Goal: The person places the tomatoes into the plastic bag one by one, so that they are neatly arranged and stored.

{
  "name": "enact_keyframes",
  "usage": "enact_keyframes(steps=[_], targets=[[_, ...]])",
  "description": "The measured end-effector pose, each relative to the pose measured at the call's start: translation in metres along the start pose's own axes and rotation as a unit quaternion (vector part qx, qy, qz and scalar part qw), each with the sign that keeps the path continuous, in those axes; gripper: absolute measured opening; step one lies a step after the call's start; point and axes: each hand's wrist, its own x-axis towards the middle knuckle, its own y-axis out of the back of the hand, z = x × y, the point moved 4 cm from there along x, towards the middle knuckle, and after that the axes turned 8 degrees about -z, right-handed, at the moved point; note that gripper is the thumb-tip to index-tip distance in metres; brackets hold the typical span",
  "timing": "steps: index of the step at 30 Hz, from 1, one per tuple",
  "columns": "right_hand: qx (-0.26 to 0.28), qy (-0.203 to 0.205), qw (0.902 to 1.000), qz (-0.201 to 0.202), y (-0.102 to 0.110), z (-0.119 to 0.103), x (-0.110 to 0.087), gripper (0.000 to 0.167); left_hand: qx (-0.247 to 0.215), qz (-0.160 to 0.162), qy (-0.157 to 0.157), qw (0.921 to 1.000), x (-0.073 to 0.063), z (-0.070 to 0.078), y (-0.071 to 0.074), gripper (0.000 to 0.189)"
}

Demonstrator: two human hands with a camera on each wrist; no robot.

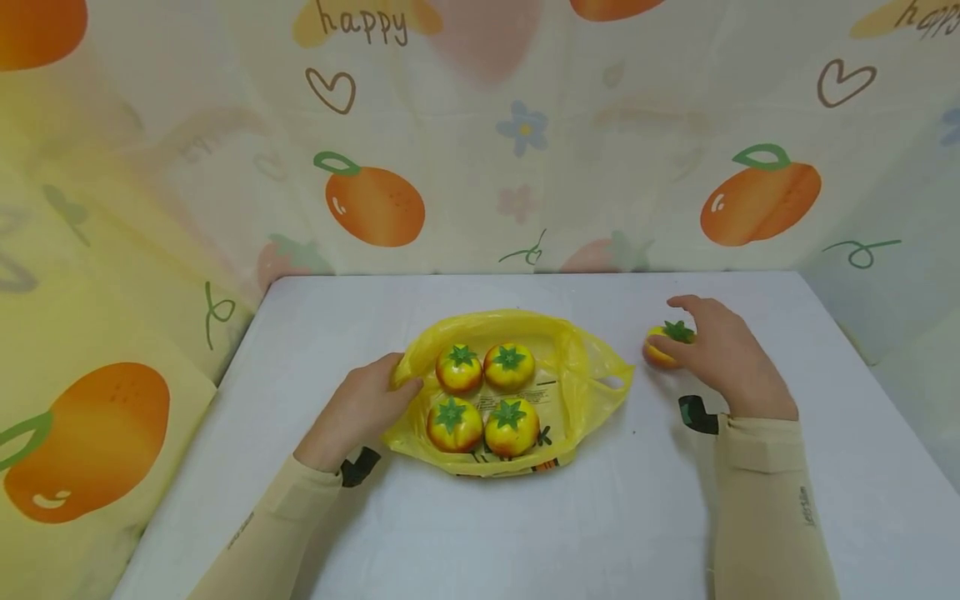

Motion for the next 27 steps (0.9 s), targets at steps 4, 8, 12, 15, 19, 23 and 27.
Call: enact_keyframes(steps=[4,8,12,15,19,23,27], targets=[[0.008,-0.008,0.9998,-0.015,-0.007,0.007,0.007,0.088,0.001,0.0,0.001,1.0,0.0,0.0,0.0,0.054],[0.013,-0.008,0.9997,-0.021,-0.012,0.011,0.011,0.089,0.002,0.0,-0.001,1.0,0.0,0.001,0.0,0.053],[0.008,-0.007,0.9997,-0.023,-0.016,0.014,0.013,0.087,0.003,-0.001,-0.002,1.0,0.0,0.001,0.0,0.054],[0.007,-0.008,0.9996,-0.025,-0.019,0.015,0.014,0.086,0.005,-0.002,0.001,1.0,0.001,0.001,-0.001,0.054],[0.002,-0.003,0.9997,-0.024,-0.022,0.017,0.017,0.083,0.006,-0.003,0.006,1.0,0.001,0.001,-0.001,0.056],[-0.002,-0.004,0.9998,-0.021,-0.024,0.018,0.018,0.082,0.005,-0.004,0.007,1.0,0.001,0.0,-0.001,0.056],[-0.004,-0.007,0.9997,-0.022,-0.025,0.019,0.018,0.08,0.005,-0.002,0.004,1.0,0.001,0.0,-0.001,0.056]])
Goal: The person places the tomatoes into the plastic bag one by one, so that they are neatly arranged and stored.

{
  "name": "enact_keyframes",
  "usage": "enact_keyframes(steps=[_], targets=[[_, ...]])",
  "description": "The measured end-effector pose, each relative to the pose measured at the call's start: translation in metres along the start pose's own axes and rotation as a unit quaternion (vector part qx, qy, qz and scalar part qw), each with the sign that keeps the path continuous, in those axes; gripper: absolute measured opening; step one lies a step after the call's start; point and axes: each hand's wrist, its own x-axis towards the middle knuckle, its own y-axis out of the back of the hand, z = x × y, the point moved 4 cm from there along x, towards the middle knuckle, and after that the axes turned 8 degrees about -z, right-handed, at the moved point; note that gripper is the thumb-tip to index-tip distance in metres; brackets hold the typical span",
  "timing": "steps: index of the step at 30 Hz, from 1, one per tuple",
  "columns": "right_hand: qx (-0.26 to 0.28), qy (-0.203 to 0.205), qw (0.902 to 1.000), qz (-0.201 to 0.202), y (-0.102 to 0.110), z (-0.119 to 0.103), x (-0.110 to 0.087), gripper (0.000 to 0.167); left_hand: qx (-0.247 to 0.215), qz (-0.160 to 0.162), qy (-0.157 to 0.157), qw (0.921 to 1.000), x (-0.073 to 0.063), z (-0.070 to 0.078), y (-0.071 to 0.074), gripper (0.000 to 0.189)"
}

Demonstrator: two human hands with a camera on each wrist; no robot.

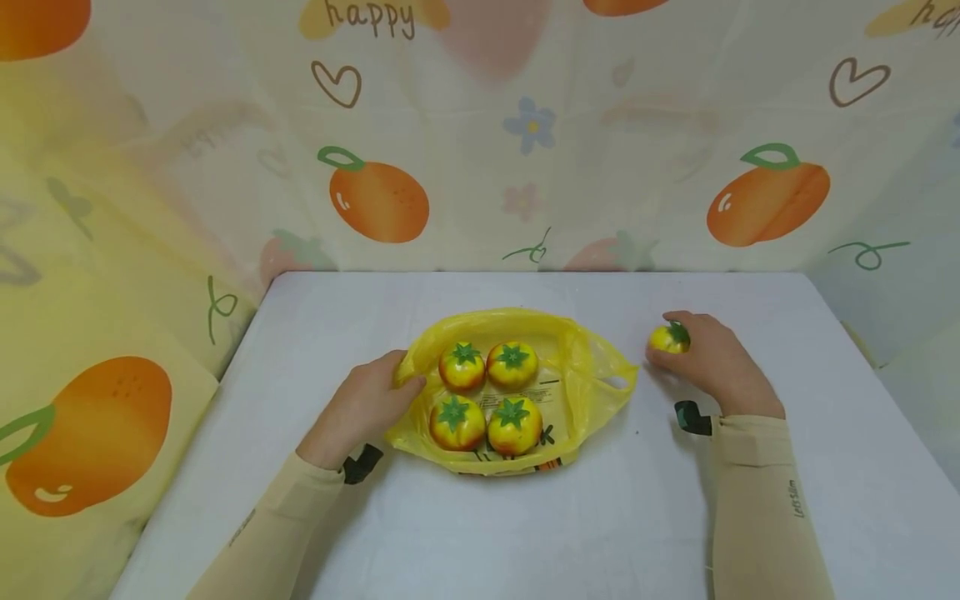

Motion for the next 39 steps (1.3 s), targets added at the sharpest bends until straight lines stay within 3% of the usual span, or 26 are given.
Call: enact_keyframes(steps=[25,39], targets=[[-0.006,0.004,1.0,-0.001,0.004,-0.005,0.002,0.072,0.005,0.004,0.001,1.0,-0.001,0.002,0.001,0.054],[-0.009,0.069,0.9961,0.053,0.024,-0.055,-0.031,0.075,0.006,0.002,0.002,1.0,-0.002,0.003,0.0,0.053]])
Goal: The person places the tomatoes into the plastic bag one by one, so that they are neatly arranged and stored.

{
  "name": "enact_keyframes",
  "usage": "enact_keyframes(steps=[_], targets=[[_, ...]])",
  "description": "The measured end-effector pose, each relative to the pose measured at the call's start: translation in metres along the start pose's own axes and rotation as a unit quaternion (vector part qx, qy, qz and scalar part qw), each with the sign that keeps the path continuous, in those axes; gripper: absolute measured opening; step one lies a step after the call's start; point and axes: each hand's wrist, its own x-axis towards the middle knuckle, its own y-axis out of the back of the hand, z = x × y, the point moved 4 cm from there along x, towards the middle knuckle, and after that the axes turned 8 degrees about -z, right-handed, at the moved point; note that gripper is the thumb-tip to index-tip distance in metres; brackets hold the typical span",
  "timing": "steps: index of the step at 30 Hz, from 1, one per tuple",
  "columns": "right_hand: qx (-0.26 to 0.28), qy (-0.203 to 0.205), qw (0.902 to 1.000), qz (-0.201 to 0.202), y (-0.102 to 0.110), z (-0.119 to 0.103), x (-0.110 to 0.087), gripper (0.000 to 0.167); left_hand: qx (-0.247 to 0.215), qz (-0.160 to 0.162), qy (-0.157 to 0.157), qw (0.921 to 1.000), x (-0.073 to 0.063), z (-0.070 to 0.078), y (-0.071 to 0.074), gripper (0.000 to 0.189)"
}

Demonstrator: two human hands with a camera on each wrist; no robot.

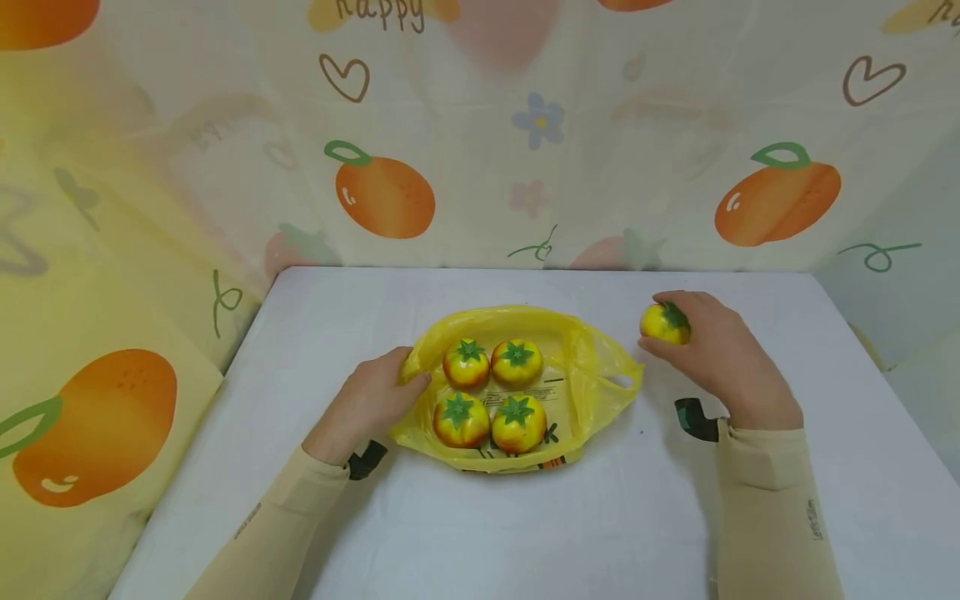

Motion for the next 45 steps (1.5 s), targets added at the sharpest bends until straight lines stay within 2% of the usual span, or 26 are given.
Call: enact_keyframes(steps=[9,17,27,45], targets=[[0.008,0.065,0.9976,0.024,0.001,-0.046,-0.012,0.067,-0.002,-0.003,-0.001,1.0,0.0,-0.001,-0.001,0.053],[0.011,0.121,0.9926,0.012,-0.014,-0.075,-0.013,0.063,0.0,0.001,-0.003,1.0,0.002,-0.003,-0.001,0.054],[-0.001,0.139,0.9898,-0.03,-0.038,-0.097,-0.006,0.066,0.0,0.001,0.0,1.0,0.003,-0.005,-0.001,0.054],[-0.007,0.132,0.987,-0.092,-0.07,-0.109,0.004,0.067,-0.002,0.002,-0.001,1.0,0.005,-0.005,-0.002,0.055]])
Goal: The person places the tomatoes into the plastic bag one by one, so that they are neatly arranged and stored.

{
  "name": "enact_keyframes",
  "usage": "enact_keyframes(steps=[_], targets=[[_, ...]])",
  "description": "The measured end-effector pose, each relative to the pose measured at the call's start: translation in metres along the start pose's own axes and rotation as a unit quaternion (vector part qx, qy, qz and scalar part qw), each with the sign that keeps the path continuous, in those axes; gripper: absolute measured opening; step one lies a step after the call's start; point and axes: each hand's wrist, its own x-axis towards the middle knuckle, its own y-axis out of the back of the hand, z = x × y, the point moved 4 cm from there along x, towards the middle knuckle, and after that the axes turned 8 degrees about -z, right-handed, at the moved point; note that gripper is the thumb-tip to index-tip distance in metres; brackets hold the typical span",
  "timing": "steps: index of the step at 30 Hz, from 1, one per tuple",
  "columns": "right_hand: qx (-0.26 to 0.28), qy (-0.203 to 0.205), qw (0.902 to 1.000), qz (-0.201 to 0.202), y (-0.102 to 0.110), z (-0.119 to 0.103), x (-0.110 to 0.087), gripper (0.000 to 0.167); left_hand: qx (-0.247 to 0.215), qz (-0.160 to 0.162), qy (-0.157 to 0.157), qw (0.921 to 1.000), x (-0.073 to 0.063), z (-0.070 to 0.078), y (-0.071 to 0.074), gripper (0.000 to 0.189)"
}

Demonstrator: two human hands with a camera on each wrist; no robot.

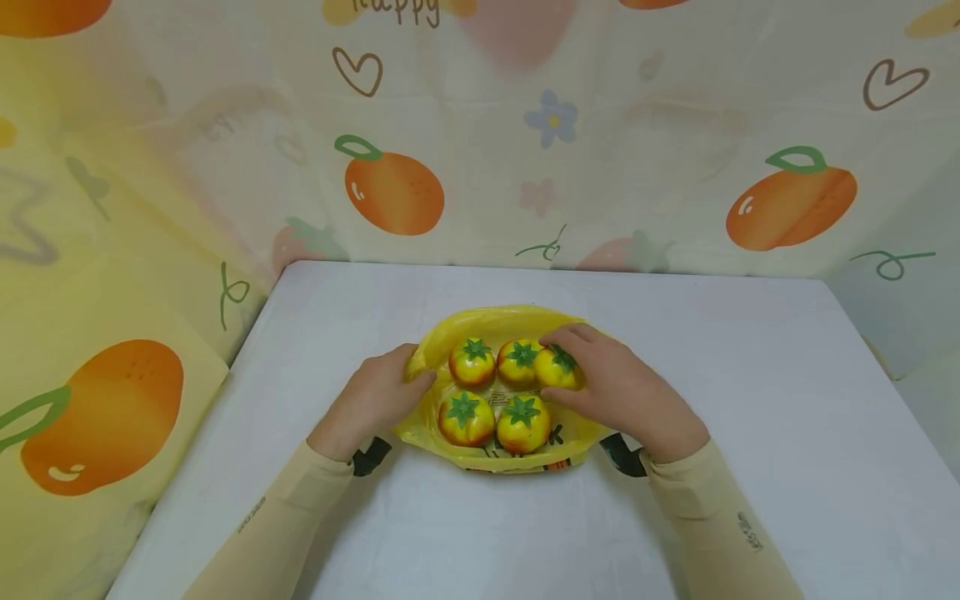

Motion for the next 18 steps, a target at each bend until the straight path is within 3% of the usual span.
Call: enact_keyframes(steps=[18], targets=[[-0.016,-0.013,0.9996,-0.019,-0.01,0.0076,0.0084,0.067,-0.002,-0.004,0.005,1.0,-0.0015,0.0003,0.0015,0.054]])
